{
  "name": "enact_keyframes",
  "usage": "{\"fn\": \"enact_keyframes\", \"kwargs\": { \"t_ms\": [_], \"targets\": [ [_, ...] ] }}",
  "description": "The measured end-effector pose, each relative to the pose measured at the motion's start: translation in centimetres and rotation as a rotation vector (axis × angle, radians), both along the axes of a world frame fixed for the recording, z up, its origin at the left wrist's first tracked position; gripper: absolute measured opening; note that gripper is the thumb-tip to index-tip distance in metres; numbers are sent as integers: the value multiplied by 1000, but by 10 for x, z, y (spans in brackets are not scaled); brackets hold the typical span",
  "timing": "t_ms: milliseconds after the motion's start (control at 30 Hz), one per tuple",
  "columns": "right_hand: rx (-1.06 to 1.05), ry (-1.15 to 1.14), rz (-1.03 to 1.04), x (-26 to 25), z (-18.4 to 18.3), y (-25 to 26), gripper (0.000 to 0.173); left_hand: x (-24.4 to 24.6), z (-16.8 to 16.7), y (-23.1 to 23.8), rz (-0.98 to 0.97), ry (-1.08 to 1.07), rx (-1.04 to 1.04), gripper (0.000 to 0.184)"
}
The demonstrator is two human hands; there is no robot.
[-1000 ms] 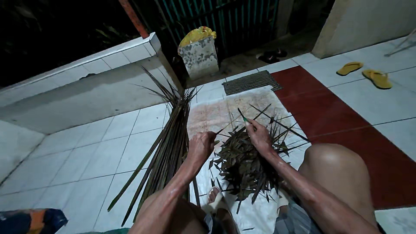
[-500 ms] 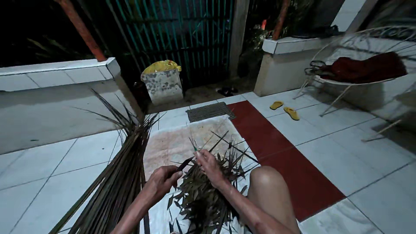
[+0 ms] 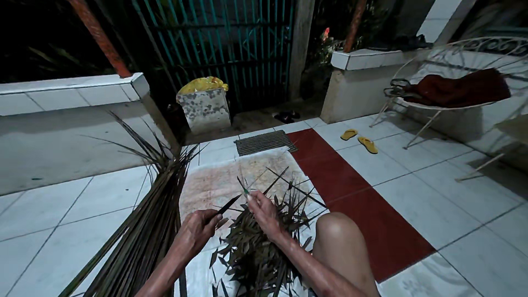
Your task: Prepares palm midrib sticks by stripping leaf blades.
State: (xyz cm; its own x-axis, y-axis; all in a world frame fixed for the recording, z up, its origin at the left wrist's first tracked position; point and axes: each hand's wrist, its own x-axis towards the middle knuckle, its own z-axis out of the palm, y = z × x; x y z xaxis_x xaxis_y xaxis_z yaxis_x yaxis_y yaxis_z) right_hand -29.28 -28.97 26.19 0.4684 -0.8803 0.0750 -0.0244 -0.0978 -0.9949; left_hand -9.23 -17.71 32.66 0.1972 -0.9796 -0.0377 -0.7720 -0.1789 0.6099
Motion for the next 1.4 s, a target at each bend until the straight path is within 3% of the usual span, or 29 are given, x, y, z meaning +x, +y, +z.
{"fn": "enact_keyframes", "kwargs": {
  "t_ms": [233, 800, 1100, 1400],
  "targets": [
    [-172, 105, 163, 6, 1, 16, 37, 8, 12, -7, 77, -60, 23, 30],
    [-221, 171, 287, 11, 1, 32, 39, 3, 6, -7, 81, -78, 65, 31],
    [-225, 295, 120, 12, 19, 49, 37, -15, 2, -8, 157, -267, 7, 31],
    [-147, 346, 94, 12, 23, 47, 39, -32, 5, -11, 206, -344, 3, 29]
  ]
}}
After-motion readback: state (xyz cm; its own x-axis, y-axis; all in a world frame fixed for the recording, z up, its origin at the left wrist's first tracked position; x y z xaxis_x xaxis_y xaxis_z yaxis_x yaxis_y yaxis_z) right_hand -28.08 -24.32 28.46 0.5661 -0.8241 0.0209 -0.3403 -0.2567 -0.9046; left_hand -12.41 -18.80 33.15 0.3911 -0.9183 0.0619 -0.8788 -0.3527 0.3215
